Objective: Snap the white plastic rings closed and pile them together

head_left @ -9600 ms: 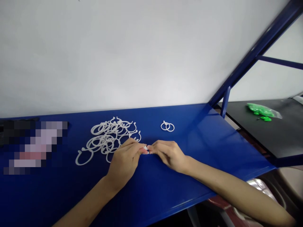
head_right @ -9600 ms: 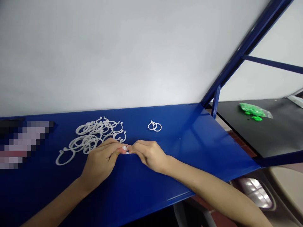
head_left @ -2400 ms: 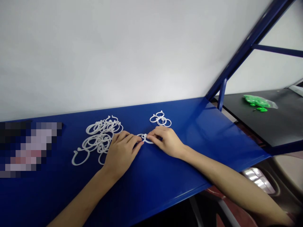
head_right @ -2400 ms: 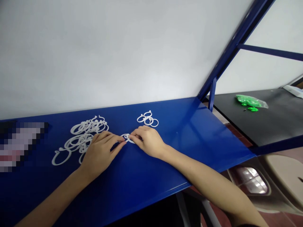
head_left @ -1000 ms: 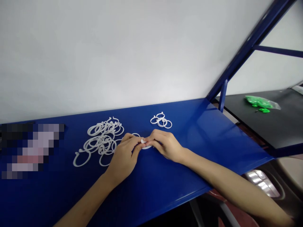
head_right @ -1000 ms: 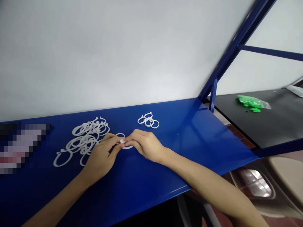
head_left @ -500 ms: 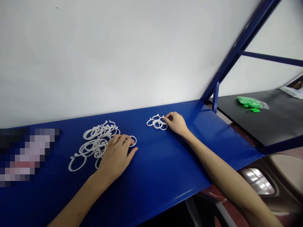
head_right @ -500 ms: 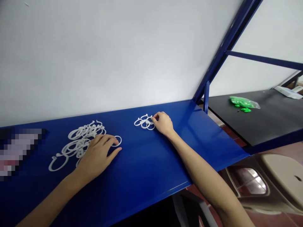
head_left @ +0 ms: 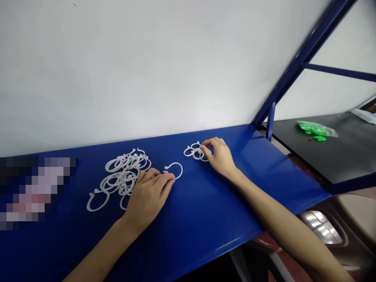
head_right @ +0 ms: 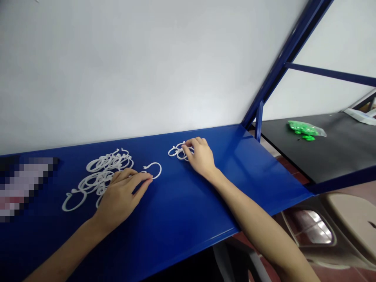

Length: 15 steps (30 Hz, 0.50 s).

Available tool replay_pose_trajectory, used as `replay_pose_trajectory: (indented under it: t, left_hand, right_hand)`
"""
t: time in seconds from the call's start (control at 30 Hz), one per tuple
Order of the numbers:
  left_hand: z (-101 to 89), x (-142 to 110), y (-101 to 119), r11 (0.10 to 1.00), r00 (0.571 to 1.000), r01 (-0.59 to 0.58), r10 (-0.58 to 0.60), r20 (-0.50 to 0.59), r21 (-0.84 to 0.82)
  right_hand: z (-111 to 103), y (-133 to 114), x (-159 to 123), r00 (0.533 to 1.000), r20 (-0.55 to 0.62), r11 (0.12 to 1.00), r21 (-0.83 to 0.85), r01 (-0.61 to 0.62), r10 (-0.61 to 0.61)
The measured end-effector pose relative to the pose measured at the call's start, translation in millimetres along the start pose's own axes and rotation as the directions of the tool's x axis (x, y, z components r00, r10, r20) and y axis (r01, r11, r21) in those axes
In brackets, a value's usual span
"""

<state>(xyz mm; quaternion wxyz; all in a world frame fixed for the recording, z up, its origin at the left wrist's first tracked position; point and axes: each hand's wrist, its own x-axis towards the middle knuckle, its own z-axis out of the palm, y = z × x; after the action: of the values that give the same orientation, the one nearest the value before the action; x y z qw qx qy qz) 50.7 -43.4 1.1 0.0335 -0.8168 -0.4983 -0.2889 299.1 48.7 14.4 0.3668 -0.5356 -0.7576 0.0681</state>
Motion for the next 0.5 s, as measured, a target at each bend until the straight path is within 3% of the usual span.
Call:
replay_pose_trajectory:
  t: [0.07, 0.2, 0.27, 0.4, 0.5]
  left_hand:
    - [0.7, 0, 2, 1.0, 1.0, -0.014, 0.014, -0.005, 0.001]
    - [-0.2, 0, 4, 1.0, 1.0, -0.03, 0.03, 0.009, -0.009]
    - [-1.2, 1, 4, 0.999, 1.0, -0.025, 0.025, 0.002, -0.026]
    - [-1.5, 1, 4, 0.995, 0.999, -0.004, 0.0, -0.045, -0.096]
    - [-0.2, 1, 4, 0.982, 0.995, 0.065, -0.077, -0.063, -0.177]
  right_hand:
    - [2, -15, -9, 0.99, 0.115, 0.978, 0.2, 0.052, -0.076]
    - [11, -38, -27, 0.921, 0.35, 0.886, 0.464, -0.014, -0.169]
    - [15, -43, -33, 0.918, 0.356, 0.87, 0.492, -0.027, -0.173]
    - [17, -44, -37, 0.949, 0.26, 0.871, 0.49, 0.03, -0.179]
    - [17, -44, -39, 0.943, 0.239, 0.849, 0.522, 0.077, -0.233]
